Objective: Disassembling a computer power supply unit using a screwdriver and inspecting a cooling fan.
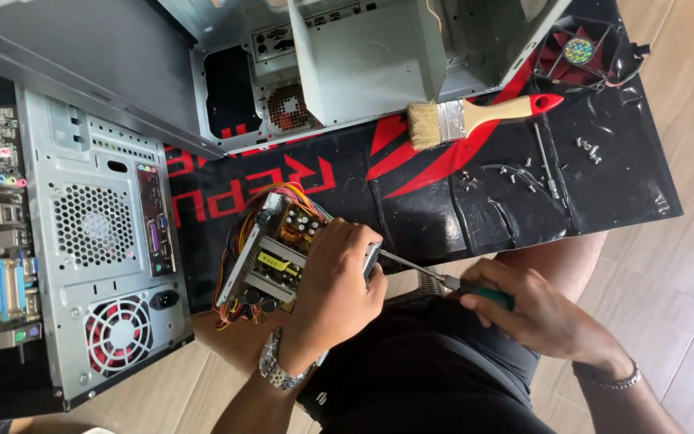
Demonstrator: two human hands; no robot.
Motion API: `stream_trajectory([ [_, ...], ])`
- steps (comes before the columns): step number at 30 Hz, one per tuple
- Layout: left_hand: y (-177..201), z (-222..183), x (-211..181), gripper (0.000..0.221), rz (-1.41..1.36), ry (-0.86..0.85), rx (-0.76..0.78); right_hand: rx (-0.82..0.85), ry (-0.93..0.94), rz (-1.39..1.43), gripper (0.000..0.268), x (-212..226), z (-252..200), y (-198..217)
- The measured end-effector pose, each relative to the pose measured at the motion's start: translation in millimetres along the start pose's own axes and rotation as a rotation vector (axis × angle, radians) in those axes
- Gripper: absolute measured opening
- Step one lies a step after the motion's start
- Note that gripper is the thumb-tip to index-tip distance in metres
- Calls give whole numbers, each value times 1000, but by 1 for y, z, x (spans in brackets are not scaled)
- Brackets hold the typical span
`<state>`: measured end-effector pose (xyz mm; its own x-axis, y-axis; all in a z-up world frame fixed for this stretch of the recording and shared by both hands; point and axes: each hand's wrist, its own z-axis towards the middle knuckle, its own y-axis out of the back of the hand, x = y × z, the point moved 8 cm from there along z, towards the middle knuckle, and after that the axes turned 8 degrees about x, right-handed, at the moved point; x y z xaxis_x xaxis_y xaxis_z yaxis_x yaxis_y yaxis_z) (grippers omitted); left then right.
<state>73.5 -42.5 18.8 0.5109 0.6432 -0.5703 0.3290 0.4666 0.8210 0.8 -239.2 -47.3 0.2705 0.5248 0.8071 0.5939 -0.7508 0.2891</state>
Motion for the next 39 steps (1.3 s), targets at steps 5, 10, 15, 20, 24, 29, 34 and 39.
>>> stream_trajectory([
  [5, 1, 2, -4, 19, -6, 2, 20, -240, 175, 34, 31, -8, -8, 13],
  [10, -2, 2, -1, 19, 3, 3, 33, -496, 387, -163, 24, 27, -24, 26],
  [15, 2, 0, -3, 19, -14, 1, 15, -329, -20, 92, 50, -12, -15, 15],
  [20, -1, -1, 2, 22, -1, 28, 15, -498, 300, -56, 28, 9, -20, 22],
  [24, 0, 0, -1, 22, 11, 3, 14, -450, 158, 20, 18, 1, -15, 16],
  [29, -4, 1, 2, 20, 25, 5, 30, -542, 215, -13, 30, 5, -23, 13],
  [34, -1, 6, 1, 26, 14, 53, 76, -642, 419, 3, 21, 7, -26, 13],
  [39, -3, 4, 1, 28, 19, 41, 86, -492, 365, 123, 22, 18, -28, 2],
])
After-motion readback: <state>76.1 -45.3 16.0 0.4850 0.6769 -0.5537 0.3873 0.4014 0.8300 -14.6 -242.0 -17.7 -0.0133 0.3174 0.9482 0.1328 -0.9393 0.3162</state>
